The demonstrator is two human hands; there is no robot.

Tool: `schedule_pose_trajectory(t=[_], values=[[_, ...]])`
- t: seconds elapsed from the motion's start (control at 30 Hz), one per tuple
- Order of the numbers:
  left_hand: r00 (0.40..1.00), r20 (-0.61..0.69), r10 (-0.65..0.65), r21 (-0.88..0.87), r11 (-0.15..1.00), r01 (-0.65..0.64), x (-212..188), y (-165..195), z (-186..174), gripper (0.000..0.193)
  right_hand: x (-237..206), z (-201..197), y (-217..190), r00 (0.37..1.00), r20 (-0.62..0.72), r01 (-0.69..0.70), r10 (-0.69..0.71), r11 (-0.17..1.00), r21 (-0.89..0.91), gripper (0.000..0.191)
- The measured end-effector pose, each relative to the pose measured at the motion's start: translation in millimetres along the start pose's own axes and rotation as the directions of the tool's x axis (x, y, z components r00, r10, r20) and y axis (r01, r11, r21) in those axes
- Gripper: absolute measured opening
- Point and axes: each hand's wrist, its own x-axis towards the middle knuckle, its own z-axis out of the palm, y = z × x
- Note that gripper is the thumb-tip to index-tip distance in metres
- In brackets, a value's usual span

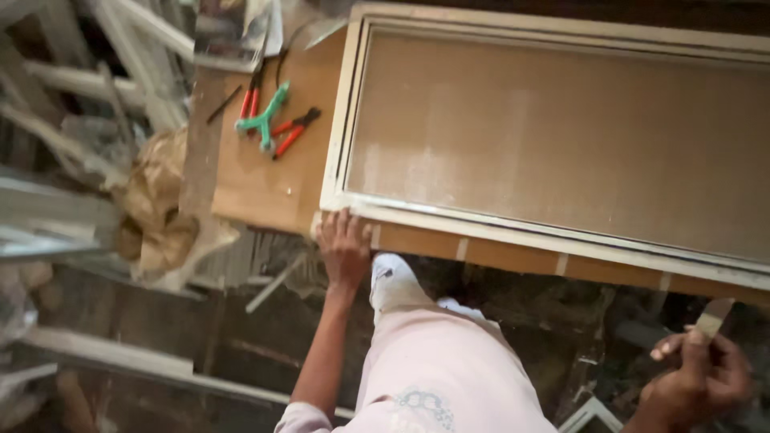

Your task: The person presses a fiberglass mesh sheet over an aluminum window frame lying on a workbench, tucks and trims the mesh edge into the frame channel using a small hand tool, works around the frame perimeter, and finally crumples the trimmed waste mesh. The person rotates the frame to reach different sides while pressing the mesh into place.

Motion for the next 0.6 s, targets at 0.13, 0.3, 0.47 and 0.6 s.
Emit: schedule_pose_trajectory(t=[0.13, 0.3, 0.47, 0.6], values=[[0.888, -0.015, -0.460, -0.304, 0.848, 0.434, -34.0, 9.5, 11.9, 0.033, 37.8, 4.7, -13.0, 0.996, 0.081, -0.039, 0.038, 0.999, 0.008, 0.013], [0.497, 0.510, -0.702, -0.759, -0.095, 0.645, -26.5, 23.3, 44.4, 0.060, 56.7, 42.1, -34.5, 0.978, 0.190, -0.090, 0.088, 0.996, 0.002, 0.015], [0.296, 0.670, -0.681, -0.609, -0.276, 0.744, 6.8, 48.0, 56.2, 0.070, 74.9, 23.0, -41.3, 0.982, 0.185, -0.050, 0.044, 0.998, 0.028, 0.012], [0.425, 0.545, -0.723, -0.609, 0.006, 0.793, 25.4, 62.6, 65.1, 0.054, 135.1, -15.3, -15.6, 0.989, 0.000, -0.146, 0.146, 0.989, 0.000, 0.011]])
